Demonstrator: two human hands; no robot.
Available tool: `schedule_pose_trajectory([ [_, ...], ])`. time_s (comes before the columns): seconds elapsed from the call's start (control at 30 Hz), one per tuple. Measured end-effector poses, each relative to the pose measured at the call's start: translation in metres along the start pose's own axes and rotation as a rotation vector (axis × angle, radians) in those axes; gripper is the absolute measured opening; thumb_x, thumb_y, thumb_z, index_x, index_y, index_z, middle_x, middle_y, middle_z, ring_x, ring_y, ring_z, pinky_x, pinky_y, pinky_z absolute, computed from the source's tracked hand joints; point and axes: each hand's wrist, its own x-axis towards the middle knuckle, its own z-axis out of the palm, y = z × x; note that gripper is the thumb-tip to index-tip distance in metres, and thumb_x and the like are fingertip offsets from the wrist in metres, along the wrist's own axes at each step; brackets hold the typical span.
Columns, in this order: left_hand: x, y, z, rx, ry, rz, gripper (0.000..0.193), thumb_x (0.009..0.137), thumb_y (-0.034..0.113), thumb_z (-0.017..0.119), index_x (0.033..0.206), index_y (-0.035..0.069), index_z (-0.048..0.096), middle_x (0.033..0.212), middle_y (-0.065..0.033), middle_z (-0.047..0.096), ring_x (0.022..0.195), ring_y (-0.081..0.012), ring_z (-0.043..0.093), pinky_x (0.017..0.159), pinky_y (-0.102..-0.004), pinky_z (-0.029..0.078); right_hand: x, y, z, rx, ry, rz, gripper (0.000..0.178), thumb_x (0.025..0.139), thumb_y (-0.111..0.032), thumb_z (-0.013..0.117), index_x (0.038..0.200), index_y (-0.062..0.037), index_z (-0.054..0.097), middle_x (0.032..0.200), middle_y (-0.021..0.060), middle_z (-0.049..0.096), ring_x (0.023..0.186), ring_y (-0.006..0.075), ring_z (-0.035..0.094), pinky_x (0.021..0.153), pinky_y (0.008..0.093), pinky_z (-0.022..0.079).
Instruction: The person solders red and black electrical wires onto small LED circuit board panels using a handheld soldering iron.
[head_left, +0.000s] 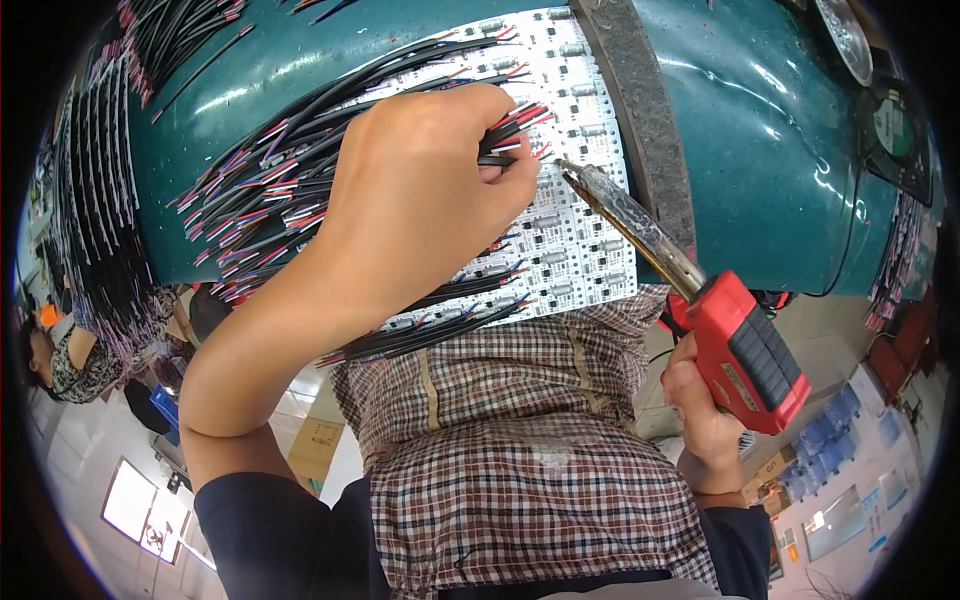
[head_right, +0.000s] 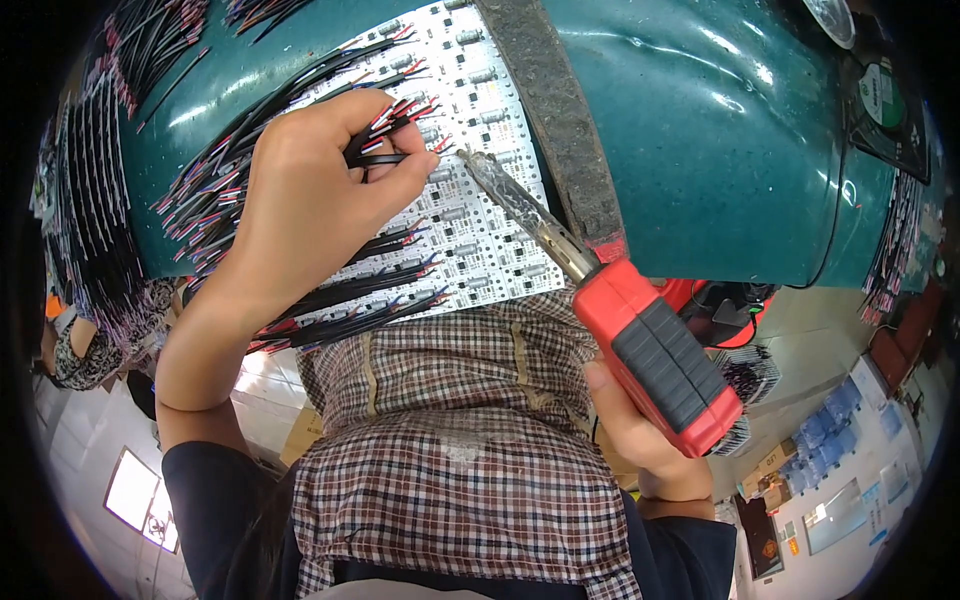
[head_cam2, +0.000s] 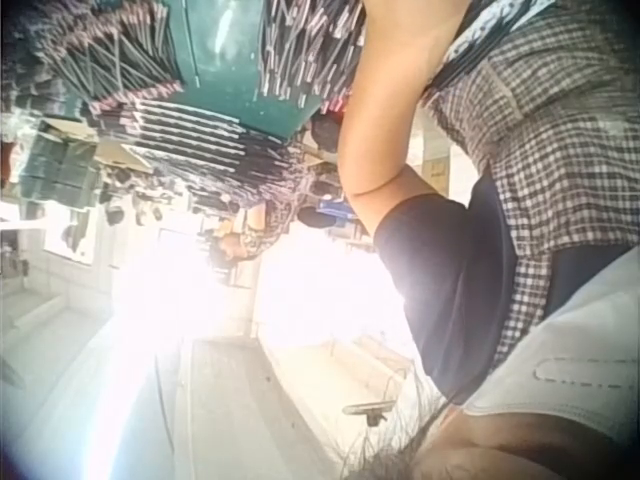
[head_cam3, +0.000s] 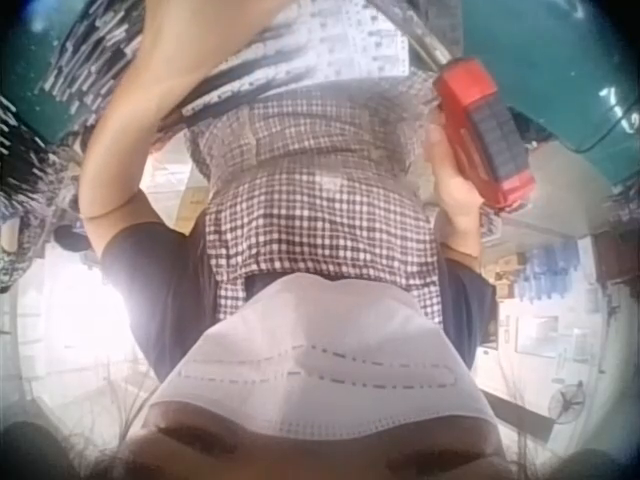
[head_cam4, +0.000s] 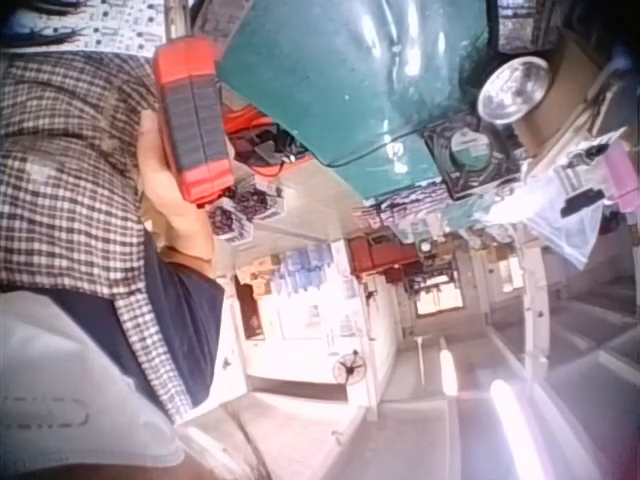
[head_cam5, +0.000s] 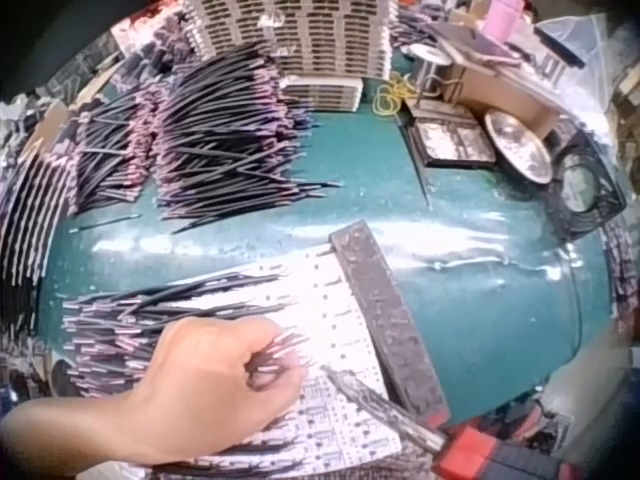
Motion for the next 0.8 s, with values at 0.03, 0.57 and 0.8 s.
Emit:
schedule_pose_trajectory([
  [0.03, 0.000, 0.000, 0.000, 0.000, 0.001, -0.001, 0.015, 0.081, 0.007, 0.075, 0.080, -0.002, 0.063, 0.068, -0.0039, 0.062, 0.055, -0.0074, 0.053, 0.053, -0.0236, 0.044, 0.000, -0.001, -0.001, 0.000, -0.001, 0.000, 0.013, 0.089, -0.009, 0.064, 0.094, -0.0003, 0.056, 0.068, 0.0041, 0.053, 0.054, 0.0093, 0.047, 0.049, 0.0245, 0.037],
  [0.57, 0.004, -0.013, 0.001, 0.109, 0.022, 0.031, 0.017, 0.083, 0.021, 0.071, 0.086, 0.005, 0.068, 0.072, -0.0151, 0.068, 0.063, -0.0298, 0.068, 0.058, -0.0407, 0.053, 0.013, 0.002, 0.006, 0.224, 0.251, -0.130, 0.013, 0.093, -0.011, 0.060, 0.097, -0.0004, 0.053, 0.065, 0.0028, 0.046, 0.046, 0.0067, 0.035, 0.043, 0.0240, 0.032],
  [0.8, -0.017, -0.008, 0.011, 0.212, 0.179, 0.169, 0.011, 0.085, 0.012, 0.061, 0.091, 0.003, 0.060, 0.082, -0.0122, 0.066, 0.075, -0.0335, 0.067, 0.065, -0.0431, 0.054, 0.018, -0.003, 0.004, 0.341, 0.325, -0.178, 0.012, 0.098, -0.010, 0.057, 0.092, -0.0008, 0.052, 0.063, 0.0008, 0.045, 0.042, 0.0045, 0.033, 0.040, 0.0226, 0.031],
])
